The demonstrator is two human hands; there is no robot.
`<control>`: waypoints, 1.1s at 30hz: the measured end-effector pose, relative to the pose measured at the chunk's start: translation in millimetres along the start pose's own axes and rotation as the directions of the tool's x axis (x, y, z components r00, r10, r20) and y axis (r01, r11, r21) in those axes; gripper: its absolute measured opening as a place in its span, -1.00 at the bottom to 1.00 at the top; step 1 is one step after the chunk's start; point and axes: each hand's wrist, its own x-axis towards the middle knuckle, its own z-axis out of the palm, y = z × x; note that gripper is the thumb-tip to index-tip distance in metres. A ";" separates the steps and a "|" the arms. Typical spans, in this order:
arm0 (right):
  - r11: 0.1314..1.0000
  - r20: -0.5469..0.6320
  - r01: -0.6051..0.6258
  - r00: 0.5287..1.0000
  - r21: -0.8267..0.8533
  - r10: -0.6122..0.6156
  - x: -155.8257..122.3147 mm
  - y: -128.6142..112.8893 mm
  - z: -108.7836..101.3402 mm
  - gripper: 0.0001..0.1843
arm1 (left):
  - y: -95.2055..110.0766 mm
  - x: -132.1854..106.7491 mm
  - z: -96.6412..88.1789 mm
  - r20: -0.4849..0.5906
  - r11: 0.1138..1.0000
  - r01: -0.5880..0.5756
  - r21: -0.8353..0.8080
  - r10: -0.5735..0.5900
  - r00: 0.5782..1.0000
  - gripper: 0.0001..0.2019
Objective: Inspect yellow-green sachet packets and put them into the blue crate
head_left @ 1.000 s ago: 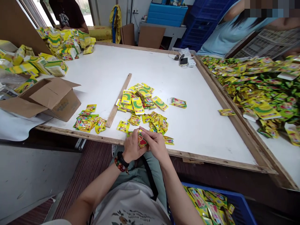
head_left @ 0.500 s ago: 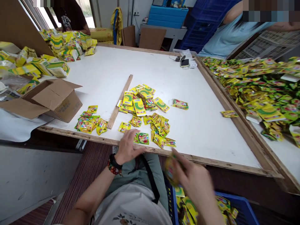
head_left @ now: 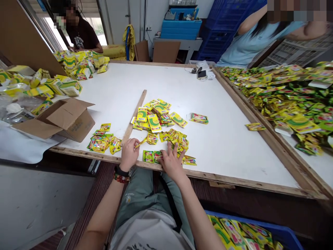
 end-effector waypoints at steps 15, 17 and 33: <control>0.391 -0.045 -0.048 0.973 0.919 0.225 1.2 -16.7 -10.9 -0.74 | 26.5 -19.4 15.6 0.336 0.695 0.265 -0.669 -0.036 0.941 -0.64; 0.265 0.062 -0.136 0.961 0.955 0.271 0.4 -11.7 -9.3 -0.59 | 23.7 -6.2 12.5 0.381 0.758 0.236 -0.608 0.018 0.925 -0.63; 0.313 -0.079 -0.040 0.931 0.949 0.356 -33.6 -0.5 -28.7 -0.70 | 37.4 175.1 3.0 0.018 0.973 0.165 0.159 -0.170 0.985 -0.72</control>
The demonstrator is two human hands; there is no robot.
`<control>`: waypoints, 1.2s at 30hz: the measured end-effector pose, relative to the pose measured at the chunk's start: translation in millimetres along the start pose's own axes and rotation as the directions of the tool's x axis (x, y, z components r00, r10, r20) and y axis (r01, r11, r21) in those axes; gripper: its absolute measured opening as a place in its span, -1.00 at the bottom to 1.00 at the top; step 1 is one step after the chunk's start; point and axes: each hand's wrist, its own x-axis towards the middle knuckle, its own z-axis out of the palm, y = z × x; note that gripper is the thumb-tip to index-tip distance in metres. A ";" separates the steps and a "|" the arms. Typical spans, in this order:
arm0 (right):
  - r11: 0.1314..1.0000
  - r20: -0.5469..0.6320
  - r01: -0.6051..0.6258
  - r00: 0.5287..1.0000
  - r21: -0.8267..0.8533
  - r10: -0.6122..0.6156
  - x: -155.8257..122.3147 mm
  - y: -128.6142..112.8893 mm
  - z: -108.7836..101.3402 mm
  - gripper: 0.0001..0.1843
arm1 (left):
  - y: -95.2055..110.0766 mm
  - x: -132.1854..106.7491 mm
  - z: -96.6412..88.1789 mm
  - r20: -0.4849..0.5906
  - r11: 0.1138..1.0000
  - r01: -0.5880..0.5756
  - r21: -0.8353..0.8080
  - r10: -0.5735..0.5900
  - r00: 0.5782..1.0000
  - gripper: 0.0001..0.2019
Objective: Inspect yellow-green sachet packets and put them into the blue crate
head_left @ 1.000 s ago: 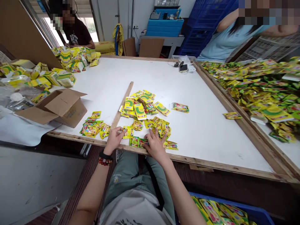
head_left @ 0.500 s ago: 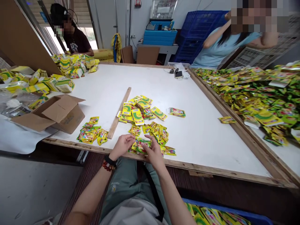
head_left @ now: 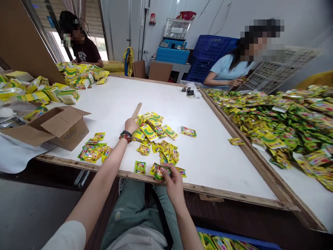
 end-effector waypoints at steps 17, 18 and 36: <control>0.763 0.151 0.517 0.852 -0.387 -0.501 22.9 -47.0 3.4 -0.76 | -19.9 -203.6 15.7 -0.080 0.888 -0.440 -0.137 0.433 0.898 -0.47; 0.747 0.222 0.508 0.861 -0.429 -0.458 24.8 -47.7 0.6 -0.74 | -20.0 -204.4 15.4 -0.081 0.885 -0.454 -0.100 0.448 0.891 -0.49; 0.263 0.308 0.655 0.622 -0.708 -0.720 11.2 -25.7 17.3 -0.63 | -29.8 -221.3 42.0 -0.037 0.789 -0.457 -0.412 0.486 0.873 -0.36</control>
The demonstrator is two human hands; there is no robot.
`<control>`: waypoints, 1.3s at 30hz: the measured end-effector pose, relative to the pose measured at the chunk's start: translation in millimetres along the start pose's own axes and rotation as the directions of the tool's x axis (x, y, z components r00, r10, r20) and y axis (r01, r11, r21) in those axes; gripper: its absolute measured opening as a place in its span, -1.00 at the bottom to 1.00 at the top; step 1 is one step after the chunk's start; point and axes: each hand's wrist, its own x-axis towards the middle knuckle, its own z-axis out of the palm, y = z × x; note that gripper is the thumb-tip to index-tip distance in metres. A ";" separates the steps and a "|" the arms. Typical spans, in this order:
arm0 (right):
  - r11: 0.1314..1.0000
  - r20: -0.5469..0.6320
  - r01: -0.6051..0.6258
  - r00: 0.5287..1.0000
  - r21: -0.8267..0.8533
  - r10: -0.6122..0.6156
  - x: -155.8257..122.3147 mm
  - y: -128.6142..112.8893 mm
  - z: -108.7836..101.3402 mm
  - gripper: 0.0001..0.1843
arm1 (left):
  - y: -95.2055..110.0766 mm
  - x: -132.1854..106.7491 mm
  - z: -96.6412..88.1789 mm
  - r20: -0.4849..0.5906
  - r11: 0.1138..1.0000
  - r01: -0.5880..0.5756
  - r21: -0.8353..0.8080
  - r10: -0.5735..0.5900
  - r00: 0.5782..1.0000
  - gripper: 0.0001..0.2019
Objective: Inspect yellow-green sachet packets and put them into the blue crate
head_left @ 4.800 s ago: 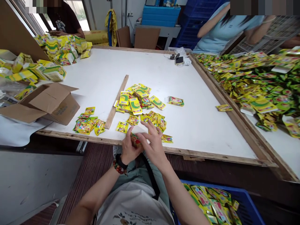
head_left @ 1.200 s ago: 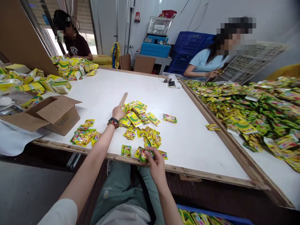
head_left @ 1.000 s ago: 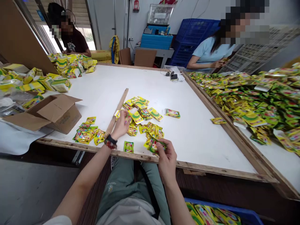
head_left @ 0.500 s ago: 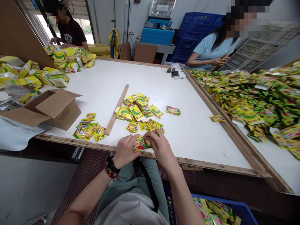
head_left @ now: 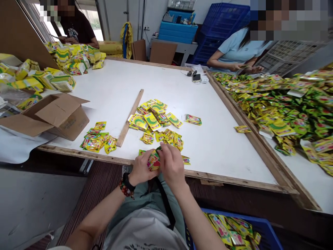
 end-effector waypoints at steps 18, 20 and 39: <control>0.868 0.292 -0.398 0.903 0.296 0.315 -10.2 -12.3 0.8 -0.61 | 1.9 -5.4 21.2 -0.230 0.993 0.039 0.114 -0.012 0.973 -0.44; 0.748 0.294 -0.475 0.879 0.463 0.377 -9.9 -7.7 -2.0 -0.60 | 2.1 -7.2 20.3 -0.225 0.993 0.045 0.111 -0.019 0.974 -0.36; 0.354 0.452 -0.740 0.645 0.572 0.616 -14.2 -13.7 10.3 -0.60 | 1.1 -5.6 20.0 -0.054 0.982 0.017 0.187 -0.007 0.999 -0.43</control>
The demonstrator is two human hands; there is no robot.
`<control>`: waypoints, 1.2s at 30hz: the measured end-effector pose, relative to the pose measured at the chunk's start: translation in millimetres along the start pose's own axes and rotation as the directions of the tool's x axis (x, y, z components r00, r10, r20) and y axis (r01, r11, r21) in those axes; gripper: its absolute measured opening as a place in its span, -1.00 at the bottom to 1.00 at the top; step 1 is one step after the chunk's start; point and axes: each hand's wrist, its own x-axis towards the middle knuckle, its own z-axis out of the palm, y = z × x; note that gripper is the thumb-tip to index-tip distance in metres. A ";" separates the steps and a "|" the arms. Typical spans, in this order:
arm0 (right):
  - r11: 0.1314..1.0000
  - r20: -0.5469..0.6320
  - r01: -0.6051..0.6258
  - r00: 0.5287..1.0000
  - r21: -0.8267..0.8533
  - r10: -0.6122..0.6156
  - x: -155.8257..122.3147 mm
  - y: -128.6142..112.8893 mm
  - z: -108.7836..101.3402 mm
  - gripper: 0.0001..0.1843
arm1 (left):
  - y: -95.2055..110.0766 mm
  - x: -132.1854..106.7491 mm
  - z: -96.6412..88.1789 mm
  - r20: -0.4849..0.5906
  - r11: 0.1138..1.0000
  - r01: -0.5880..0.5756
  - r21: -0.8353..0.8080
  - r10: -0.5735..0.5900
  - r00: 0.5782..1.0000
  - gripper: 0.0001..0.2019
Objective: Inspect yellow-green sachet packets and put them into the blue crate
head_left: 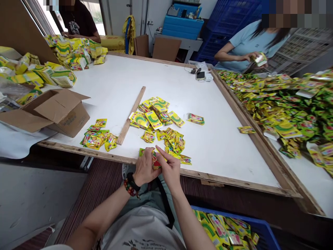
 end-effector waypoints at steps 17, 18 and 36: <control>0.400 -0.108 -0.191 0.969 -0.896 0.221 -80.0 21.3 -154.0 -0.61 | -0.9 7.4 -42.9 0.082 0.990 0.141 0.003 -0.140 0.987 -0.73; 0.259 -0.155 -0.240 0.938 -0.935 0.312 -87.2 27.4 -174.7 -0.63 | -7.3 10.0 -46.8 0.056 0.976 0.201 0.085 -0.206 0.977 -0.77; 0.629 -0.011 -0.007 1.000 -0.778 -0.002 27.6 44.8 -52.9 -0.73 | -35.6 28.3 -33.1 0.167 0.589 0.455 -0.668 -0.478 0.863 -0.55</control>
